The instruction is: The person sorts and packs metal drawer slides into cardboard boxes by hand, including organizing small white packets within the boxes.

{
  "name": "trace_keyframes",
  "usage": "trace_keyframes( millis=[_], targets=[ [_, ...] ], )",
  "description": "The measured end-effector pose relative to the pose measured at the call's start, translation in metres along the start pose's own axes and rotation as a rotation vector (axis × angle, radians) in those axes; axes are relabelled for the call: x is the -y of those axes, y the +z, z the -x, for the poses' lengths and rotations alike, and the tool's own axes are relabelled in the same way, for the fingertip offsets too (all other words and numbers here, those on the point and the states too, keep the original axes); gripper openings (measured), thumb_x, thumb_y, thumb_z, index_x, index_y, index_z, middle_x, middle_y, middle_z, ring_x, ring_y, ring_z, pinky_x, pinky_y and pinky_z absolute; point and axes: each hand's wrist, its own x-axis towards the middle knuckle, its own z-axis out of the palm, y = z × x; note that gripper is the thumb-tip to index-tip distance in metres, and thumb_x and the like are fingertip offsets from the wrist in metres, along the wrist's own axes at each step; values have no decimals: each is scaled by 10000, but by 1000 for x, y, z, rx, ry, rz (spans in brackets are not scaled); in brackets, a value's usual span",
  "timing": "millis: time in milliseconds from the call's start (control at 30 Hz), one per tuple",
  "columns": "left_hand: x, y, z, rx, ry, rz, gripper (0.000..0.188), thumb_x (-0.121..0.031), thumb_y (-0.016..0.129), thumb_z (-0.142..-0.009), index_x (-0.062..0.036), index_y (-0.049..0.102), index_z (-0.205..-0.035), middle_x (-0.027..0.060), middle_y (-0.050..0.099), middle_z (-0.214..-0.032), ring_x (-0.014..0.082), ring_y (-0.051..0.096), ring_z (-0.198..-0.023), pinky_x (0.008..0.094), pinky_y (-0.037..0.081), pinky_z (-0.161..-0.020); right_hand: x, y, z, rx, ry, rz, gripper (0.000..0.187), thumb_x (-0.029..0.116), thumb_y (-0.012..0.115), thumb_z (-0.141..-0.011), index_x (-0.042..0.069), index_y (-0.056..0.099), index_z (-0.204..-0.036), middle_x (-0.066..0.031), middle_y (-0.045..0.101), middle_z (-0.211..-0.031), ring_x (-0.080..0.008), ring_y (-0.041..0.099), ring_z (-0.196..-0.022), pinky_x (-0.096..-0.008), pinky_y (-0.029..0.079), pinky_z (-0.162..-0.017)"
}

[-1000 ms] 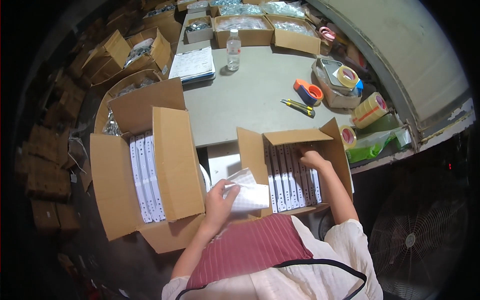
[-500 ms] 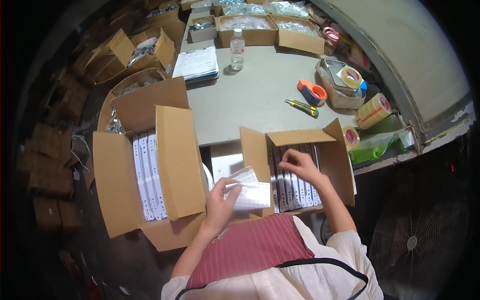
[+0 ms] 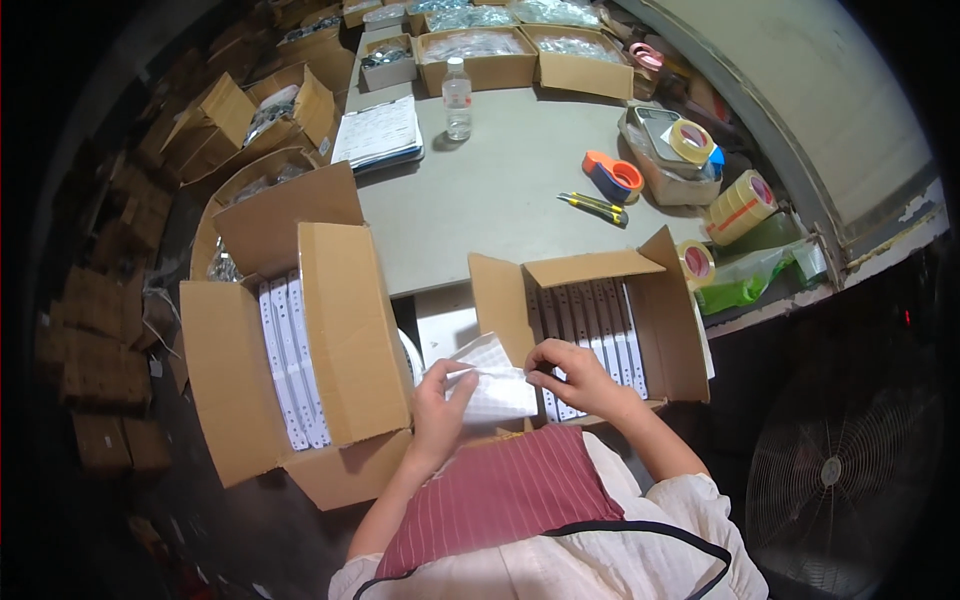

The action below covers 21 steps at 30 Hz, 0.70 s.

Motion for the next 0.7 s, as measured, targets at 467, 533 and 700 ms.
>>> trace_keyframes(
  millis=[467,533,700],
  targets=[
    [-17,-2,3,86,-78,27,171,-99,643,-911,24,637,-1030,74,650,-994,121,580,-934,271,467,-844,-219,-78,13,80,528,698,266,115,541,-747,-81,690,-846,-327,656,-939,-468,644,-935,-517,503,-881],
    [-28,0,5,123,-59,16,175,-75,648,-896,25,638,-1039,76,648,-1027,139,593,-975,288,472,-880,-235,-75,14,42,517,683,284,80,535,-746,-79,665,-941,-328,653,-926,-485,634,-934,-524,499,-878],
    [-31,4,8,150,34,7,280,-33,630,-885,12,580,-1157,112,652,-1058,155,606,-1023,305,481,-903,-256,-66,21,-17,450,700,420,30,533,-735,-57,597,-1141,-337,636,-1007,-491,604,-1013,-514,486,-911]
  ],
)
